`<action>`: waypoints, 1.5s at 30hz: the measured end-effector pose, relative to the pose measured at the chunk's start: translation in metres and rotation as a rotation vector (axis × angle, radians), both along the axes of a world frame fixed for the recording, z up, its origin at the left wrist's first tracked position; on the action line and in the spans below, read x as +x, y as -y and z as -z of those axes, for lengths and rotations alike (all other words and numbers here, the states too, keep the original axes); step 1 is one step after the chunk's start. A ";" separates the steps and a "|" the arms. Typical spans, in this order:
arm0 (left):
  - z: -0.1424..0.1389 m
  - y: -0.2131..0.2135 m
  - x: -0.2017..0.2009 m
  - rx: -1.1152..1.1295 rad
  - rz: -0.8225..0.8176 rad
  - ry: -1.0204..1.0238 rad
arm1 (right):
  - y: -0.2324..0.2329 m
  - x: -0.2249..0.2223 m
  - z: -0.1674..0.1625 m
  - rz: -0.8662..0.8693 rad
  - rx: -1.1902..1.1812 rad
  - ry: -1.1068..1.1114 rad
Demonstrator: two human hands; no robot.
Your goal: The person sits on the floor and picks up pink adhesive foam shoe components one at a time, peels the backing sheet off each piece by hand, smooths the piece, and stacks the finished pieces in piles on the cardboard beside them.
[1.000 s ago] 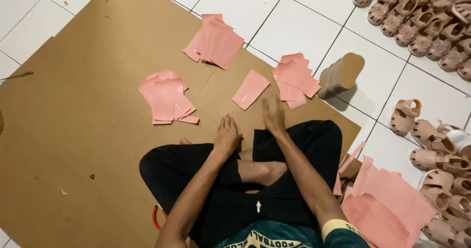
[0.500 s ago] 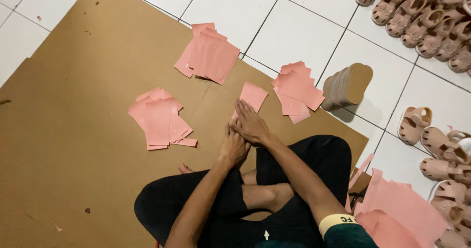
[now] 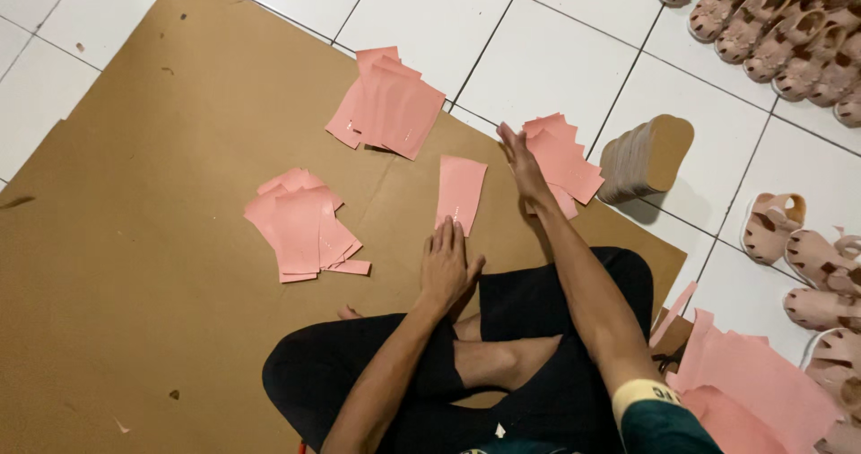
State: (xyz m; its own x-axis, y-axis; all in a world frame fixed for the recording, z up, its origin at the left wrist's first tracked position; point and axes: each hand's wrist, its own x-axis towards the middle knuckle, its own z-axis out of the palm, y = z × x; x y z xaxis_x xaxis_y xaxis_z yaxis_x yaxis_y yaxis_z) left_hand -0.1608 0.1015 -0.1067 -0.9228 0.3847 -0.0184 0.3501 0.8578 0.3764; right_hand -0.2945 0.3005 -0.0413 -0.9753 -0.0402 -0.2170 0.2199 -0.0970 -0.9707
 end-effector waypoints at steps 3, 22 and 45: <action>0.006 0.001 0.002 0.141 -0.029 -0.144 | -0.005 0.053 0.013 -0.036 0.351 -0.152; -0.007 0.032 -0.056 -0.052 -0.204 -0.163 | 0.034 0.106 0.057 0.002 0.698 -0.328; 0.030 0.027 0.003 -0.411 0.085 0.008 | 0.100 0.103 0.066 -0.654 0.980 -0.636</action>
State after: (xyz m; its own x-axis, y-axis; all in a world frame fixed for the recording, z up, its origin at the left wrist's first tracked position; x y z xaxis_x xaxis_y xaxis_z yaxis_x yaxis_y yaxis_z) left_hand -0.1573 0.0745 -0.1371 -0.8874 0.4187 -0.1929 0.4246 0.9053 0.0119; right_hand -0.1913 0.2006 -0.1069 -0.7785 -0.6251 0.0565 -0.5543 0.6425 -0.5291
